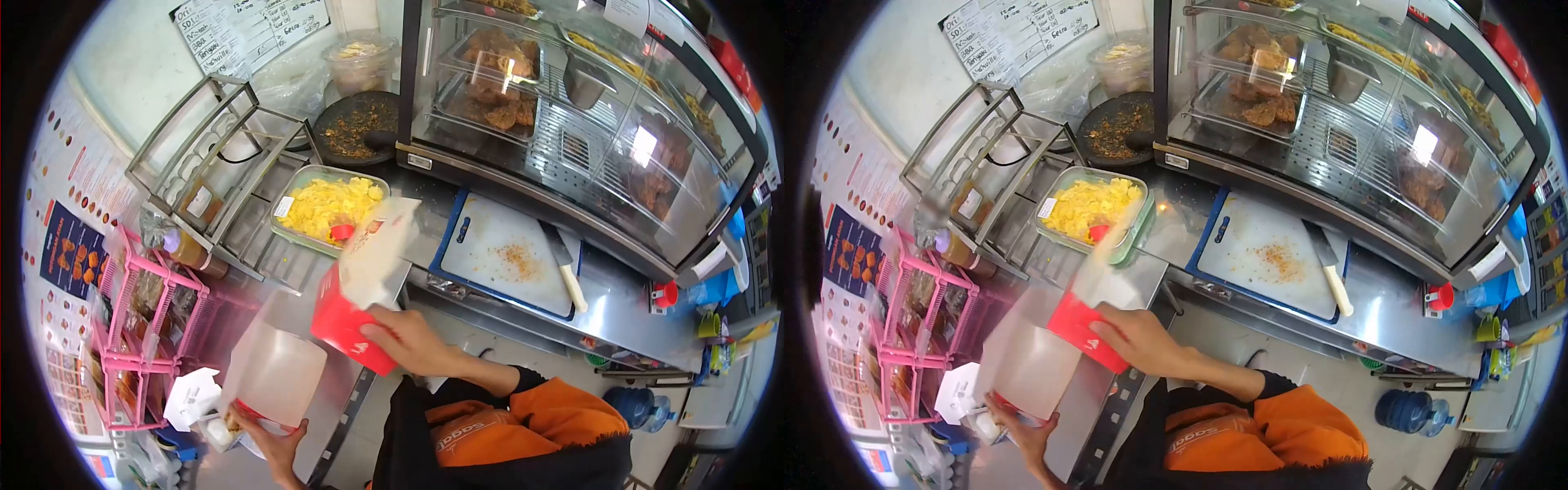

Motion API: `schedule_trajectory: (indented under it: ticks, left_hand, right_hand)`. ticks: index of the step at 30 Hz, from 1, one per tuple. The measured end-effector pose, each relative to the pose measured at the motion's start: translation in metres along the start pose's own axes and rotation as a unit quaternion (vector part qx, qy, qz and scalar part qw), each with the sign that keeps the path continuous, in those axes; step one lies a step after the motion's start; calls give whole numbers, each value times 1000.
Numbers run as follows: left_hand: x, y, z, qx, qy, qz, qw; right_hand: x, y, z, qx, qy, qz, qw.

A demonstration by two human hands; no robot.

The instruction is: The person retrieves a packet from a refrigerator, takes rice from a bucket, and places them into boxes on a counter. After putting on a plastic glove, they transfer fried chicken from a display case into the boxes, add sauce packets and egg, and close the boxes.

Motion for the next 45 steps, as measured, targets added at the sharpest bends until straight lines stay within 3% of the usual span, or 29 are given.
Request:
schedule_trajectory:
  ticks: [1,3,4,8,9,14,17,20,24,26,27,30,31,33,35,36,38,39,41,45]
  left_hand:
    - [-11,-38,13,-55,19,-11,998]
    - [-34,-91,43,-144,-7,-77,986]
    - [-46,-102,52,-82,-23,-98,991]
    - [-59,-112,73,-85,-118,-124,982]
    - [-60,-108,75,-121,-107,-172,972]
    - [-57,-118,83,-122,-84,-169,975]
    - [-62,-123,88,-77,-73,-169,980]
    - [-73,-117,89,-1,1,-155,988]
    - [-96,-112,97,44,118,-181,975]
    - [-115,-102,101,53,148,-179,971]
    - [-121,-85,102,134,176,-159,962]
    - [-143,-73,124,136,224,-219,940]
    - [-145,-63,137,210,256,-196,923]
    - [-152,-37,185,165,253,-160,940]
    - [-159,60,221,128,223,-83,963]
    - [-164,78,253,113,191,8,975]
    - [-172,166,292,16,149,145,978]
    - [-178,209,304,-24,114,177,977]
    - [-192,289,327,-107,52,233,965]
    - [-210,393,367,-201,20,374,905]
  right_hand:
    - [8,-1,18,-79,33,-76,993]
    - [25,31,73,-240,-15,-44,970]
    - [31,51,98,-318,-38,-29,947]
    - [32,110,179,-335,-26,-91,938]
    - [32,110,186,-323,-40,-91,941]
    - [28,109,195,-269,-108,-67,955]
    - [17,98,173,-241,-6,-162,957]
    - [-2,72,128,-174,18,-194,965]
    - [-50,89,50,-142,21,-92,985]
    - [-90,106,-4,-136,95,-49,985]
    - [-113,112,-36,-134,132,-34,982]
    - [-200,124,-137,-165,232,77,956]
    - [-235,128,-171,-164,271,115,941]
    - [-311,125,-232,-175,362,164,901]
    - [-387,111,-294,-202,453,177,850]
    - [-424,105,-320,-241,497,149,820]
    - [-489,94,-365,-222,556,204,775]
    - [-516,87,-385,-218,586,195,756]
    - [-560,70,-424,-221,625,186,725]
    - [-607,39,-502,-270,660,155,684]
Point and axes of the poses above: each hand's wrist, its own x-axis towards the middle knuckle, its own z-axis out of the palm, y = z × x, the point moved 7 cm from there along x, towards the middle knuckle, and after that the axes turned 1 degree about y, right-handed, at the moved point
